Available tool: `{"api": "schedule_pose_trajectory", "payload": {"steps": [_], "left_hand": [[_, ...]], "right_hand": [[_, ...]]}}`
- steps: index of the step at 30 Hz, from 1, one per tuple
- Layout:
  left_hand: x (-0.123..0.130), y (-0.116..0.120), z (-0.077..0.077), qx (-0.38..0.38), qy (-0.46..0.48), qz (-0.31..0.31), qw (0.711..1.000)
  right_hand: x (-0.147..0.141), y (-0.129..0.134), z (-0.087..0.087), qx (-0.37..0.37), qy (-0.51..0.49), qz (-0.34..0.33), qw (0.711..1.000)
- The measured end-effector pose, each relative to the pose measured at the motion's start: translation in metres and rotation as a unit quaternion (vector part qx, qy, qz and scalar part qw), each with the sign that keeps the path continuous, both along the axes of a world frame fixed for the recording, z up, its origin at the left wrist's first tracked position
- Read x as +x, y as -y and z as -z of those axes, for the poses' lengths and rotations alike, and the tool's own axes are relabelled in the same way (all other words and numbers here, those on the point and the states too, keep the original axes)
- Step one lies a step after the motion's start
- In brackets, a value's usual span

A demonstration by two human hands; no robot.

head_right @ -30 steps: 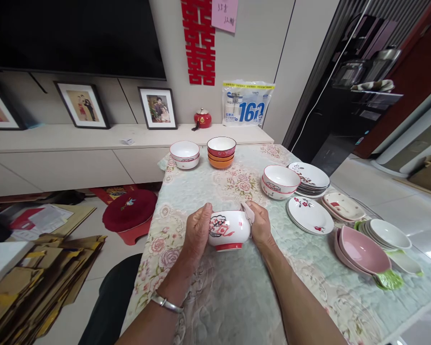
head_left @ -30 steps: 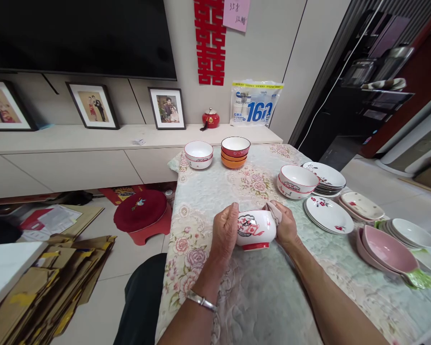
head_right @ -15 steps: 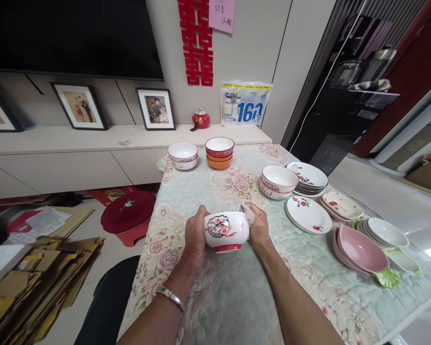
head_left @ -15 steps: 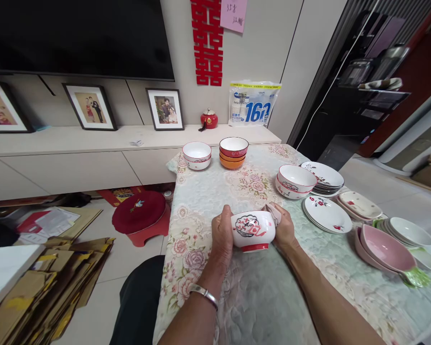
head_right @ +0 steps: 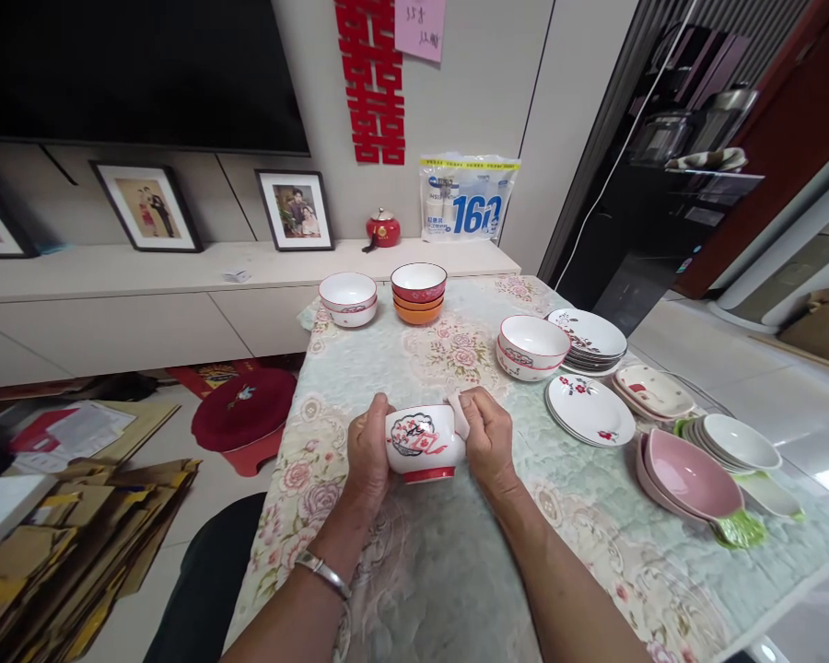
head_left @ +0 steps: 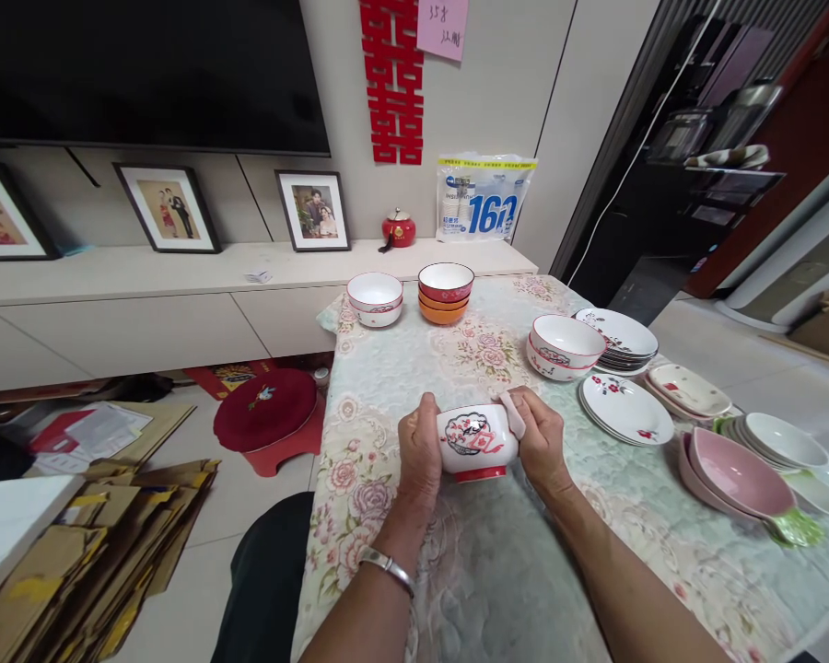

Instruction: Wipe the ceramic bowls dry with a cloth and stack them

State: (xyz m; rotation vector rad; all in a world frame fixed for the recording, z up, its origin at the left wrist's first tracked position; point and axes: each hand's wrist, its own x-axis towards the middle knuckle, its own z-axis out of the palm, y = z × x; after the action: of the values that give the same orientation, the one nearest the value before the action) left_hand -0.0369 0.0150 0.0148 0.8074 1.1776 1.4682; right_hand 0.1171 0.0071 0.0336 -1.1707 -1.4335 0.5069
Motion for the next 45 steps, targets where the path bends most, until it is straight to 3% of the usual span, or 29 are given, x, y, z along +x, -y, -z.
{"api": "schedule_pose_trajectory", "payload": {"steps": [14,24,32,45], "left_hand": [[-0.001,0.003,-0.005,0.017,-0.037,0.001,0.999],[-0.002,0.006,-0.020,0.047,-0.094,-0.003,0.994],[-0.001,0.007,-0.021,0.048,-0.112,-0.006,0.993],[0.002,0.016,-0.031,0.099,-0.233,-0.022,0.967]], "right_hand": [[0.000,-0.001,-0.002,0.002,0.032,0.004,0.999],[-0.002,0.003,-0.010,0.061,0.089,-0.002,0.994],[-0.003,0.007,-0.016,0.087,0.124,-0.003,0.988],[-0.011,0.017,-0.026,0.129,0.188,-0.007,0.974]]}}
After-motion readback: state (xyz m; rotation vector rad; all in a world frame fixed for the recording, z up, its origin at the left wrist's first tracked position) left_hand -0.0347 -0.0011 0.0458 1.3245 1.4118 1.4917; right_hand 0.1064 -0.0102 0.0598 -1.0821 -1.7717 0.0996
